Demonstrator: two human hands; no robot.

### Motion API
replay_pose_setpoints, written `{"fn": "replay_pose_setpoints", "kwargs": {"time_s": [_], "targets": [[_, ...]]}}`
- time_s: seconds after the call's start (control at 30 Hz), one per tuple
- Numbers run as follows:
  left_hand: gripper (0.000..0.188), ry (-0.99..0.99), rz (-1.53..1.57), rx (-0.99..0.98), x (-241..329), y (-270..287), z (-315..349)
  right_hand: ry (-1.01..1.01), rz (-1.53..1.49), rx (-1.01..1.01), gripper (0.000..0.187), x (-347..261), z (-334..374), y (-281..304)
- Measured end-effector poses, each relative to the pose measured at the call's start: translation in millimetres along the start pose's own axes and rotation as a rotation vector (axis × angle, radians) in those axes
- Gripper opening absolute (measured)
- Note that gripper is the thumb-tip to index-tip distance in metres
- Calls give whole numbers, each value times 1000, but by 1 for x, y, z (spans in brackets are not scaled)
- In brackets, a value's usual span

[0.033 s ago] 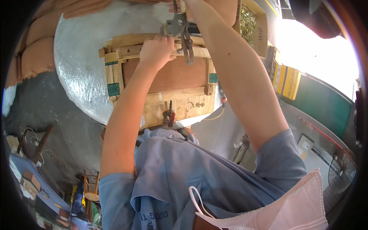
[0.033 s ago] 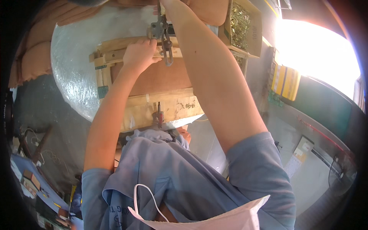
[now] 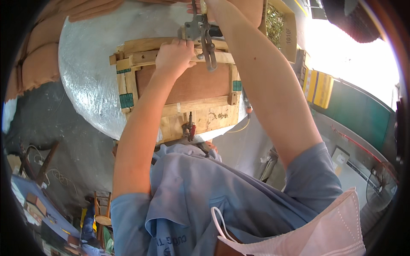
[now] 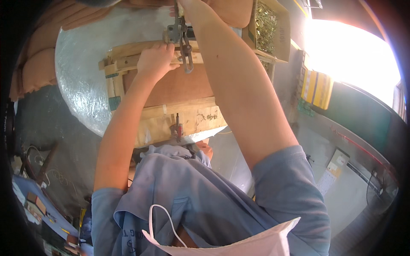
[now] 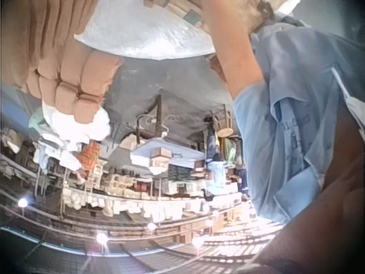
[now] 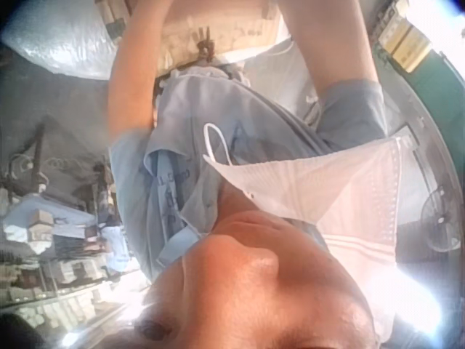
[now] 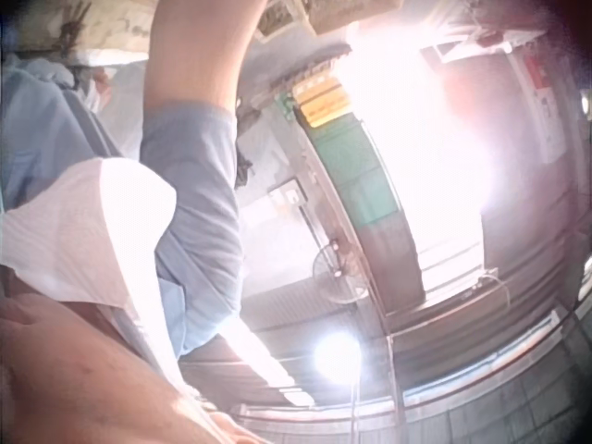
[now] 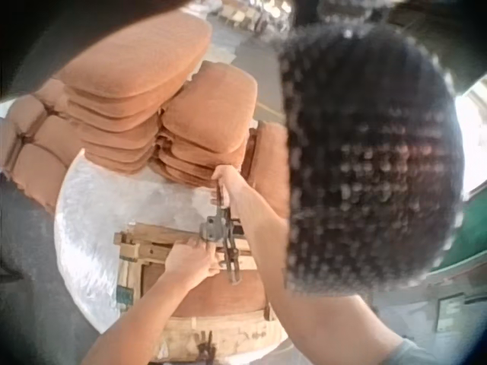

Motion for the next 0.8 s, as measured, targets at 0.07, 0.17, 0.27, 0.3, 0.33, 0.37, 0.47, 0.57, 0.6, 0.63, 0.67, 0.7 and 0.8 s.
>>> {"fn": "replay_pose_setpoints", "kwargs": {"time_s": [0.07, 0.17, 0.27, 0.3, 0.33, 0.37, 0.47, 0.57, 0.6, 0.63, 0.67, 0.7, 0.8], "targets": [[59, 10, 21, 4, -6, -2, 0, -20, -53, -60, 50, -1, 1, -14], [54, -20, 47, 93, -5, -5, -3, -51, -85, -103, 49, -8, 9, -11], [46, -35, 48, 179, -9, -7, -7, -75, -104, -146, 50, -16, 10, -19], [49, -29, 45, 162, -10, -11, -8, -86, -116, -161, 50, -19, 11, -21], [52, -32, 41, 142, -8, -13, -8, -103, -123, -161, 50, -20, 14, -20], [55, -34, 37, 122, -6, -15, -8, -117, -129, -165, 50, -22, 17, -18], [56, -28, -44, 149, -6, -17, -11, -154, -141, -186, 51, -25, 25, -20], [56, -16, -56, 201, -6, -17, -9, -177, -157, -198, 52, -28, 24, -24], [55, -19, -61, 199, -6, -17, -10, -183, -157, -200, 52, -29, 23, -24], [55, -24, -66, 198, -6, -18, -12, -186, -158, -204, 53, -30, 22, -25], [54, -29, -72, 197, -6, -19, -12, -189, -164, -208, 53, -33, 21, -26], [54, -26, -67, 211, -6, -19, -12, -197, -172, -212, 54, -35, 20, -28], [53, -26, -52, 227, -6, -17, -14, -210, -161, -217, 56, -38, 20, -29]]}}
Point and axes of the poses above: each hand's wrist, its own z-axis away from the middle knuckle, its own y-axis out of the back of the hand, x = y × z, the point moved 6 cm from there along -z, towards the middle knuckle, and after that the axes turned 6 degrees about y, right-handed, at the moved point
